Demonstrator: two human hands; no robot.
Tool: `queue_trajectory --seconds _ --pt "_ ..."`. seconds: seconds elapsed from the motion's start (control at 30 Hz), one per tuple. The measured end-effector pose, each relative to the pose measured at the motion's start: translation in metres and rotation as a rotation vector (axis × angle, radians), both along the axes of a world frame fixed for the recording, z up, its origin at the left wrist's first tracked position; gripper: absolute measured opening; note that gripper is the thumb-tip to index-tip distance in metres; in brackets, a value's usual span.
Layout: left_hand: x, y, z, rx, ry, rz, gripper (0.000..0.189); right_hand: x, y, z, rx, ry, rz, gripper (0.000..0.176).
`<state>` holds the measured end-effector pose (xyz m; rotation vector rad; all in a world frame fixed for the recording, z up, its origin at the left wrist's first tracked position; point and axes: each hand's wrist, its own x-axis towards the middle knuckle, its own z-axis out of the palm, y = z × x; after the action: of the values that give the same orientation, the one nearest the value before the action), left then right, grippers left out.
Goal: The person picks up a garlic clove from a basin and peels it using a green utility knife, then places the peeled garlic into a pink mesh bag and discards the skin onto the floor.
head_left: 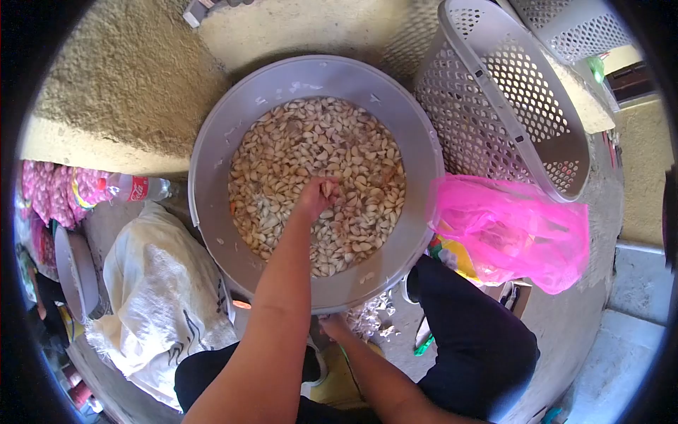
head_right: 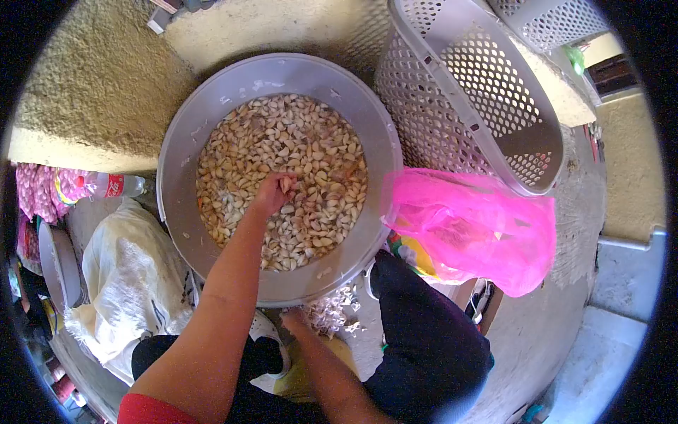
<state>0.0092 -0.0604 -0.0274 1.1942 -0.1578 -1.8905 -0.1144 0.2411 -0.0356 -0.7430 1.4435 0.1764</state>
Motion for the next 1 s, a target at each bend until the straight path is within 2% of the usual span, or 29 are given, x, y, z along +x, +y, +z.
queue_trajectory --seconds 0.07,0.17,0.27,0.37,0.47,0.57,0.67,0.77,0.87,1.0 --pt "-0.003 -0.002 0.016 -0.002 -0.009 0.019 0.025 -0.001 -0.004 0.007 0.016 0.001 -0.024 0.025" --pt "0.001 -0.003 -0.003 -0.086 -0.176 -0.203 0.025 -0.003 -0.016 0.019 -0.040 -0.027 -0.011 0.027" --pt "-0.004 0.004 0.006 -0.131 -0.559 -0.252 0.020 -0.004 -0.019 0.016 -0.010 -0.024 0.005 0.028" --pt "-0.018 0.007 0.035 -0.114 -0.842 -0.363 0.018 0.000 0.000 -0.009 -0.175 0.002 -0.010 0.028" --pt "-0.021 0.009 -0.002 -0.343 -1.153 -0.679 0.021 0.004 -0.009 0.013 -0.058 0.055 -0.055 0.029" --pt "-0.033 0.016 0.013 -0.384 -1.494 -0.801 0.023 0.001 -0.009 0.011 -0.081 0.023 -0.072 0.029" --pt "-0.037 0.020 -0.016 -0.378 -1.641 -0.798 0.022 -0.002 -0.011 0.015 -0.066 0.025 -0.109 0.028" --pt "-0.032 0.015 -0.011 -0.315 -1.423 -0.844 0.018 -0.007 0.002 -0.010 -0.130 -0.032 -0.074 0.031" --pt "-0.031 0.012 -0.020 -0.152 -1.115 -0.459 0.017 -0.007 -0.009 0.012 -0.002 -0.022 -0.181 0.032" --pt "-0.032 0.008 -0.020 -0.085 -1.015 -0.308 0.020 -0.007 -0.008 0.011 0.003 0.003 -0.225 0.033"
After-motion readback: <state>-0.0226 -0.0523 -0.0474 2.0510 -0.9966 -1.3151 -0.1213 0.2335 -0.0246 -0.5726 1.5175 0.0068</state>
